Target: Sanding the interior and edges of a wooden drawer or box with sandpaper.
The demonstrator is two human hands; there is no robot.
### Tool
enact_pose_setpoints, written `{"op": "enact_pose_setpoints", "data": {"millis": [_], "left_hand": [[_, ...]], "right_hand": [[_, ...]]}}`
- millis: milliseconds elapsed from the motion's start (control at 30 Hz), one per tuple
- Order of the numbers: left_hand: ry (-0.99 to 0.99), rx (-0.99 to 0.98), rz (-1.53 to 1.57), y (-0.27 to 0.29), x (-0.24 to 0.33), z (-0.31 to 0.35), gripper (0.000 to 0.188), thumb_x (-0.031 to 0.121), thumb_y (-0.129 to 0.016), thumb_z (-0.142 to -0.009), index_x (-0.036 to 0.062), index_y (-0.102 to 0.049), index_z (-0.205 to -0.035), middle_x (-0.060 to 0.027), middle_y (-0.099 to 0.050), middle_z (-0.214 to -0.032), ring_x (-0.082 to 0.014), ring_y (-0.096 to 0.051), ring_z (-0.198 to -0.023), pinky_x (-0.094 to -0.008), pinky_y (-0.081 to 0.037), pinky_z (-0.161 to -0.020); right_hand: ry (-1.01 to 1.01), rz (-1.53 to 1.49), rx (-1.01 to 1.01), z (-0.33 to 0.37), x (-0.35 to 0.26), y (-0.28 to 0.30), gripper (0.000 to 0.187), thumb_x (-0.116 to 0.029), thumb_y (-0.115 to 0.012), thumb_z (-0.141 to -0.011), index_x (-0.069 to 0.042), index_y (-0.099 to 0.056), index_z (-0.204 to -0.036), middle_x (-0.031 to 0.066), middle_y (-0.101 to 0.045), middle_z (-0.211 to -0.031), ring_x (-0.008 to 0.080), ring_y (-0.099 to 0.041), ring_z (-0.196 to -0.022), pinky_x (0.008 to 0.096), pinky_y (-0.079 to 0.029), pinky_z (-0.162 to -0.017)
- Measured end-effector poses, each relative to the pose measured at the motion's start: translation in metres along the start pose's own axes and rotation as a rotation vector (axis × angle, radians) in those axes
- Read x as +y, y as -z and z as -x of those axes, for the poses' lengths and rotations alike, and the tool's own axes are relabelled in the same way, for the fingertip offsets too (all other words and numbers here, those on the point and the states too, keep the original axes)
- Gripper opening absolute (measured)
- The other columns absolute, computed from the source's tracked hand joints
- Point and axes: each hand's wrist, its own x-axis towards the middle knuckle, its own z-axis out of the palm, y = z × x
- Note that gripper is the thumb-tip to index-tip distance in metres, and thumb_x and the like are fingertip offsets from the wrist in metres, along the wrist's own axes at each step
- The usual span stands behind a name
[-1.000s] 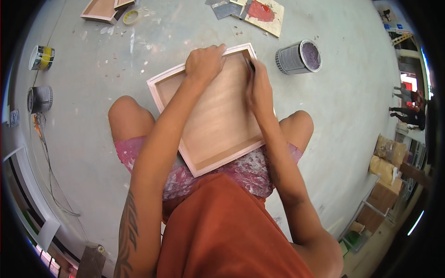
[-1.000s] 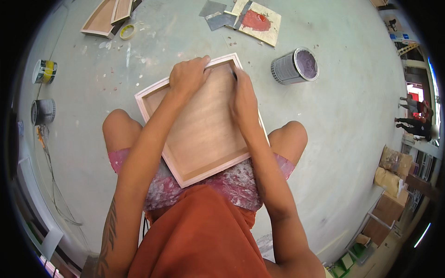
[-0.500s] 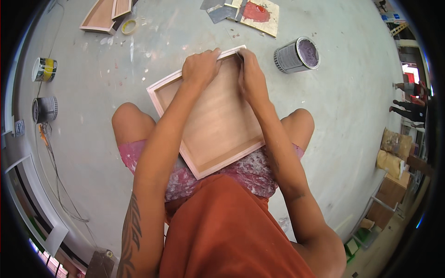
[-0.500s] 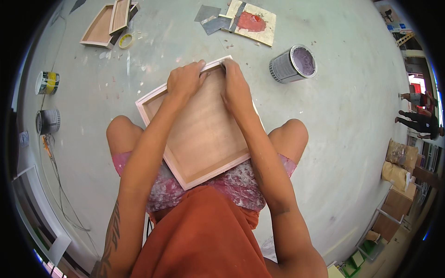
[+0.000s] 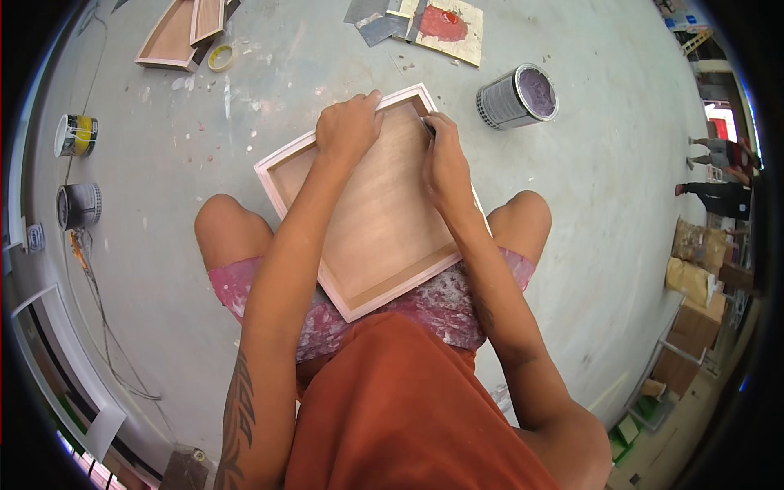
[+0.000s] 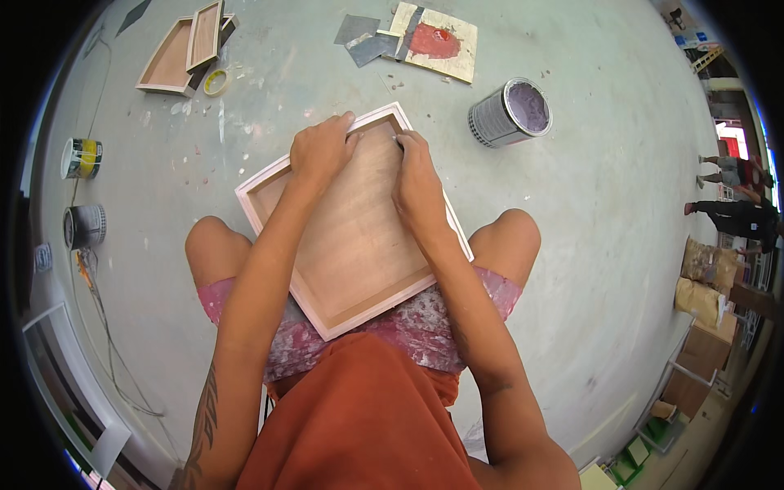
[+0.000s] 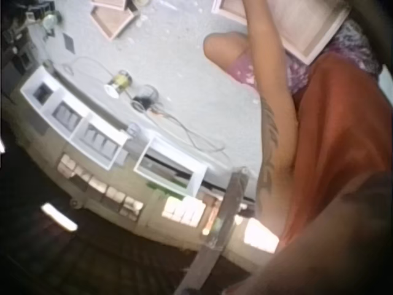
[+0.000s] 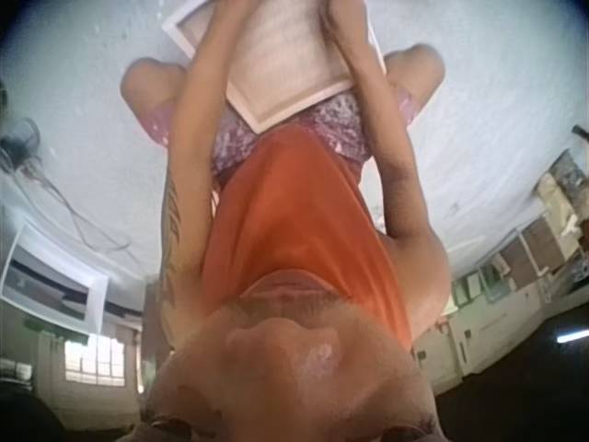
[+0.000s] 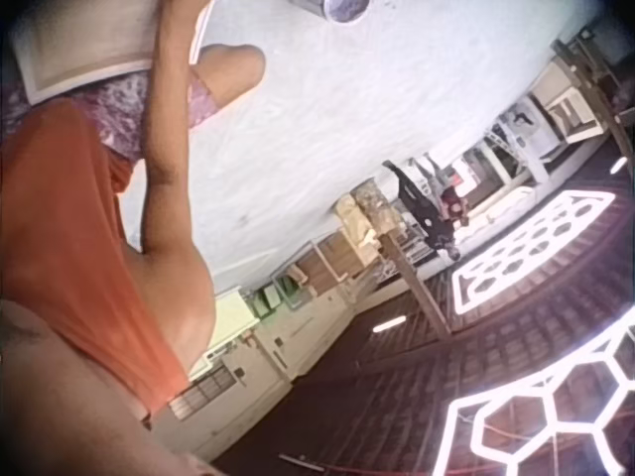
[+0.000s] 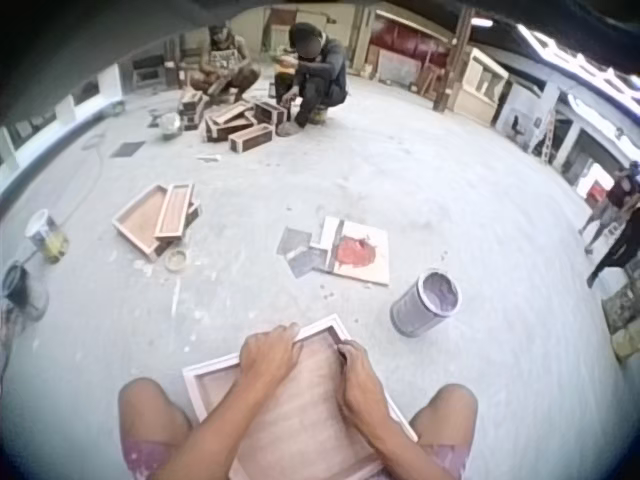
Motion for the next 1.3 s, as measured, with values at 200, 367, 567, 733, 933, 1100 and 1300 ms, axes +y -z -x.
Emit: {"op": "enact_pose_setpoints", "data": {"millis": [200, 367, 567, 733, 933, 1100, 1300], "left_hand": [[-0.029, -0.007, 0.004, 0.001, -0.004, -0.002, 0.029, 0.036, -0.067, -0.098, 0.0107, -0.064, -0.112, -0.0119, -0.074, -0.1, -0.0382, -0.072, -0.088, -0.0506, -0.058, -0.078], [-0.012, 0.012, -0.012, 0.001, 0.0, -0.001, 0.03, 0.036, -0.067, -0.097, 0.0109, -0.065, -0.114, -0.0121, -0.074, -0.1, -0.0385, -0.072, -0.088, -0.0505, -0.058, -0.079], [-0.002, -0.016, -0.01, 0.001, -0.006, 0.002, 0.03, 0.035, -0.068, -0.097, 0.0112, -0.065, -0.115, -0.0126, -0.074, -0.1, -0.0386, -0.072, -0.088, -0.0505, -0.058, -0.079], [-0.014, -0.009, -0.01, 0.0, 0.001, 0.0, 0.029, 0.034, -0.068, -0.097, 0.0105, -0.065, -0.113, -0.0129, -0.074, -0.1, -0.0386, -0.072, -0.088, -0.0508, -0.057, -0.079], [-0.018, -0.027, -0.008, 0.003, -0.006, 0.002, 0.028, 0.035, -0.068, -0.097, 0.0104, -0.064, -0.111, -0.0128, -0.074, -0.1, -0.0388, -0.072, -0.088, -0.0508, -0.057, -0.078], [-0.038, 0.016, -0.003, 0.0, 0.004, -0.002, 0.029, 0.035, -0.068, -0.097, 0.0107, -0.063, -0.112, -0.0127, -0.074, -0.101, -0.0395, -0.072, -0.089, -0.0506, -0.057, -0.079], [-0.042, -0.013, -0.013, 0.003, -0.007, 0.001, 0.027, 0.033, -0.067, -0.097, 0.0109, -0.065, -0.113, -0.013, -0.074, -0.101, -0.0385, -0.073, -0.089, -0.0502, -0.059, -0.078]], "right_hand": [[-0.091, -0.086, -0.067, -0.017, -0.007, 0.0, 0.045, 0.012, -0.048, -0.09, 0.0, -0.049, -0.133, 0.0252, -0.053, -0.142, 0.046, -0.059, -0.123, 0.0469, -0.051, -0.101], [0.007, -0.001, -0.006, -0.001, -0.005, 0.004, 0.042, 0.011, -0.048, -0.092, 0.0, -0.049, -0.133, 0.0274, -0.05, -0.144, 0.0486, -0.058, -0.121, 0.0483, -0.052, -0.099], [-0.039, -0.013, -0.081, 0.001, -0.012, 0.005, 0.039, 0.009, -0.047, -0.093, 0.002, -0.048, -0.132, 0.0269, -0.049, -0.146, 0.0487, -0.059, -0.119, 0.0489, -0.053, -0.097], [-0.031, 0.058, -0.031, 0.003, -0.006, 0.006, 0.036, 0.007, -0.048, -0.094, 0.003, -0.048, -0.13, 0.0259, -0.051, -0.143, 0.0478, -0.06, -0.115, 0.05, -0.054, -0.092], [-0.052, 0.024, -0.096, -0.002, -0.015, 0.011, 0.033, 0.007, -0.048, -0.094, 0.003, -0.049, -0.126, 0.0254, -0.052, -0.14, 0.0475, -0.061, -0.112, 0.0488, -0.054, -0.091], [-0.01, 0.081, -0.04, -0.014, -0.005, 0.005, 0.033, 0.007, -0.047, -0.095, 0.002, -0.049, -0.127, 0.0244, -0.051, -0.142, 0.0475, -0.061, -0.111, 0.049, -0.055, -0.089], [-0.077, 0.046, -0.101, 0.01, -0.012, 0.008, 0.033, 0.007, -0.047, -0.095, 0.002, -0.05, -0.127, 0.0239, -0.05, -0.144, 0.0468, -0.062, -0.113, 0.0485, -0.055, -0.091]]}}
